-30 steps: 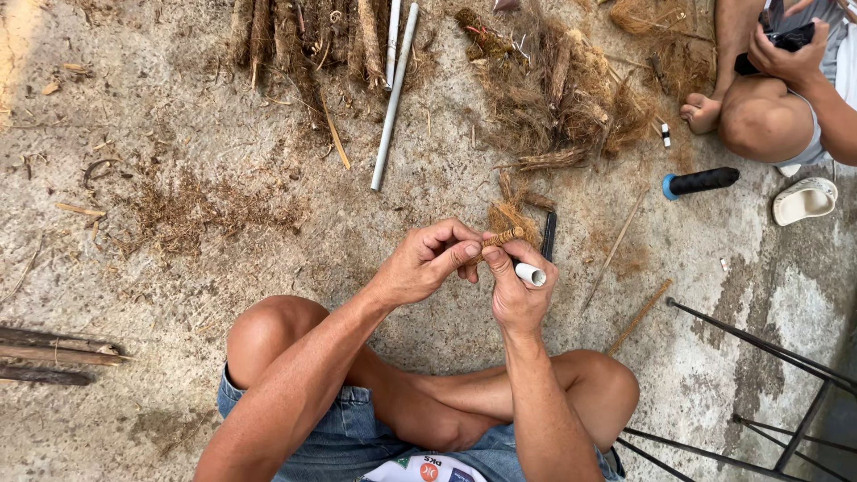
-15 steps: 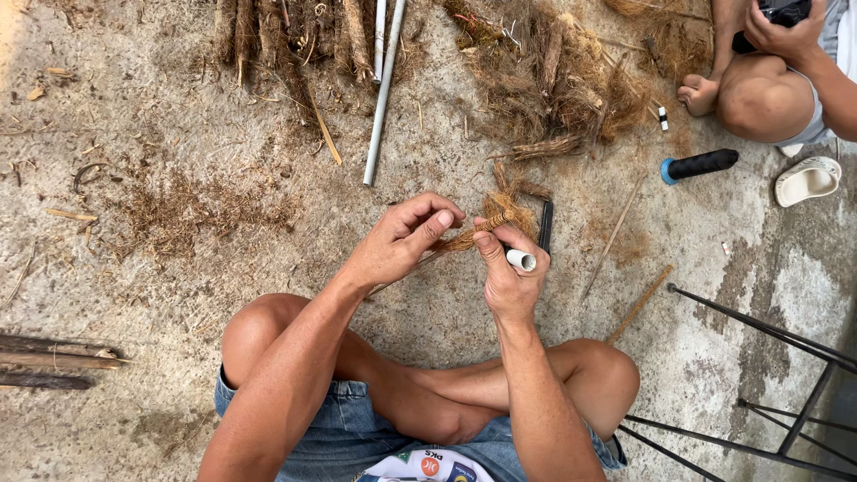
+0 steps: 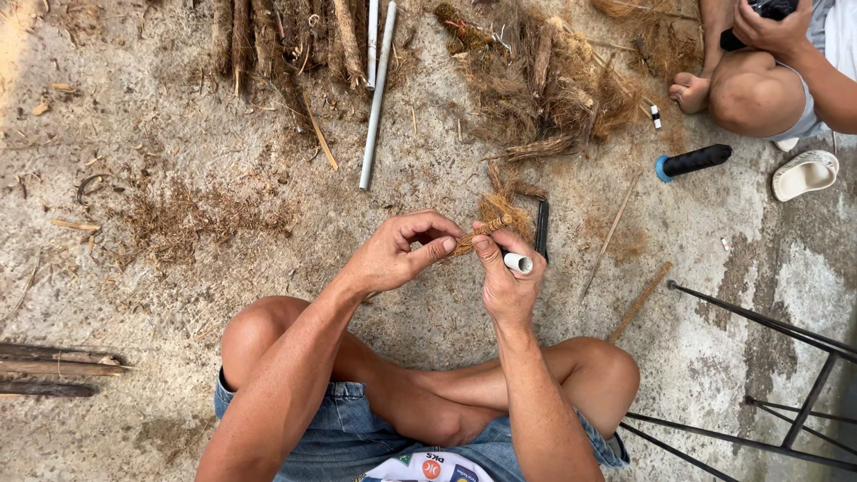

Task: The person sits on the floor and weaves dried coconut fibers around a thin stick to create a broom head. They use a small white cylindrical tool to help wrap and tighten the fibers around the stick, gradually extending the length of the woven section.

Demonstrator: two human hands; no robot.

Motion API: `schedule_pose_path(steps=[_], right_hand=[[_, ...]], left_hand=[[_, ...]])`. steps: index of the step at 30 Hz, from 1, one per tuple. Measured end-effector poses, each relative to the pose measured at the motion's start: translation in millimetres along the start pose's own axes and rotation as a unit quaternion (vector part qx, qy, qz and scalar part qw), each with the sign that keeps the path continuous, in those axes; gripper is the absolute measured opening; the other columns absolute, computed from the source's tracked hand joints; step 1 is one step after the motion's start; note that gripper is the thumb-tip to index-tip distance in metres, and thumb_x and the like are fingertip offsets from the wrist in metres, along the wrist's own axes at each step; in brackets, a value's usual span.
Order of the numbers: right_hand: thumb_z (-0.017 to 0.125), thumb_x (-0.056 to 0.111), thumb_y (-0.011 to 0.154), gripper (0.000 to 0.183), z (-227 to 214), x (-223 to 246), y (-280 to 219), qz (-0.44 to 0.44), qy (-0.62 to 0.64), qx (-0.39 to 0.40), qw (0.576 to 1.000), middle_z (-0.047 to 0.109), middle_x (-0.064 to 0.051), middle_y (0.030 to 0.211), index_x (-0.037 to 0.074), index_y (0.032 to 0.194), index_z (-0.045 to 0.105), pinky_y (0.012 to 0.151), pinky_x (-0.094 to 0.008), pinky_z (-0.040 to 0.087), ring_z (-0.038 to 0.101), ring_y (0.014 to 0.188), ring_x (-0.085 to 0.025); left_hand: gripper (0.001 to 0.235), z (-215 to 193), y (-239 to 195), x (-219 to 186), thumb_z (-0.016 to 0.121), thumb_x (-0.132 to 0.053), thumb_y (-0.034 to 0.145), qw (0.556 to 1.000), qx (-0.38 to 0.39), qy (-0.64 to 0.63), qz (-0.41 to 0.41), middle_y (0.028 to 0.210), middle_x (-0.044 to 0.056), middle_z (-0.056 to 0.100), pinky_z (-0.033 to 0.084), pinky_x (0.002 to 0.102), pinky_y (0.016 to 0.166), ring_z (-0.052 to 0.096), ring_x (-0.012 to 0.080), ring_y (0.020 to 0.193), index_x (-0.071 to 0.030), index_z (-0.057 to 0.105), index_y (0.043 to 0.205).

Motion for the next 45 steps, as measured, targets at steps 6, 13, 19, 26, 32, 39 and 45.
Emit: schedule_pose_path(steps=[6, 13, 19, 26, 32, 39, 45], right_hand=[[0.079, 0.018, 0.096, 0.023, -1, -2, -3, -0.038, 0.022, 0.014, 0.999, 0.078, -0.010, 0.100, -0.003, 0.103, 0.073, 0.071, -0.024, 0.053, 0.067, 0.084, -0.009], [0.079, 0.017, 0.094, 0.021, -1, 1, -6, -0.031, 0.016, 0.012, 0.999, 0.078, -0.012, 0.097, -0.002, 0.102, 0.074, 0.071, -0.025, 0.056, 0.071, 0.084, -0.011], [0.078, 0.017, 0.097, 0.021, 2, 7, -9, -0.037, 0.060, 0.004, 0.998, 0.078, -0.014, 0.101, -0.002, 0.102, 0.072, 0.073, -0.026, 0.057, 0.070, 0.086, -0.012], [0.078, 0.018, 0.097, 0.022, -4, 0, -15, -0.029, 0.041, -0.015, 0.999, 0.077, -0.011, 0.100, -0.003, 0.102, 0.073, 0.071, -0.024, 0.053, 0.065, 0.083, -0.009], [0.077, 0.013, 0.099, 0.018, -11, -9, -18, -0.007, 0.031, -0.018, 0.999, 0.064, -0.002, 0.081, -0.004, 0.101, 0.073, 0.061, -0.024, 0.041, 0.053, 0.072, -0.006], [0.062, 0.016, 0.108, 0.014, -14, 9, -21, -0.051, 0.247, 0.041, 0.967, 0.054, 0.000, 0.080, 0.005, 0.104, 0.054, 0.065, -0.027, 0.038, 0.044, 0.071, -0.009], [0.060, 0.018, 0.110, 0.025, -21, 11, -22, -0.063, 0.207, 0.081, 0.973, 0.051, -0.002, 0.079, 0.006, 0.089, 0.052, 0.069, -0.031, 0.038, 0.044, 0.074, -0.013]], left_hand=[[0.029, 3, 0, -3, 0.055, -0.023, 0.107, 0.996, -0.037, -0.078, 0.037, 0.129, 0.000, 0.066, 0.059, 0.029, 0.087, 0.067, 0.0092, 0.111, -0.008, 0.071, 0.125], [0.030, 21, -1, 16, 0.063, -0.024, 0.105, 0.993, -0.007, -0.118, 0.008, 0.090, 0.006, 0.075, 0.057, 0.027, 0.072, 0.069, 0.0110, 0.081, -0.003, 0.072, 0.125], [0.024, 29, 1, 26, 0.064, -0.025, 0.106, 0.991, 0.000, -0.135, -0.005, 0.079, 0.002, 0.064, 0.050, 0.026, 0.065, 0.058, 0.0083, 0.073, -0.003, 0.072, 0.112], [0.025, 35, 3, 23, 0.060, -0.027, 0.108, 0.990, 0.033, -0.130, 0.033, 0.090, -0.001, 0.064, 0.052, 0.025, 0.075, 0.058, 0.0065, 0.084, -0.003, 0.065, 0.114], [0.027, 41, 4, 23, 0.058, -0.028, 0.110, 0.983, 0.064, -0.165, 0.047, 0.104, -0.002, 0.064, 0.052, 0.026, 0.086, 0.057, 0.0063, 0.096, -0.002, 0.061, 0.120], [0.030, 47, -3, 25, 0.059, -0.029, 0.108, 0.988, 0.063, -0.144, -0.005, 0.087, -0.006, 0.053, 0.037, 0.023, 0.062, 0.042, 0.0031, 0.073, -0.003, 0.062, 0.123], [0.033, 49, -2, 16, 0.057, -0.031, 0.108, 0.994, 0.068, -0.082, -0.026, 0.077, -0.009, 0.054, 0.038, 0.022, 0.058, 0.042, 0.0014, 0.067, -0.005, 0.067, 0.126]])
Point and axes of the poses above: each hand's wrist, its own y-axis towards the middle knuckle, its own z-axis out of the palm, x = y × z, the point moved 5 cm from there along y, towards the middle knuckle
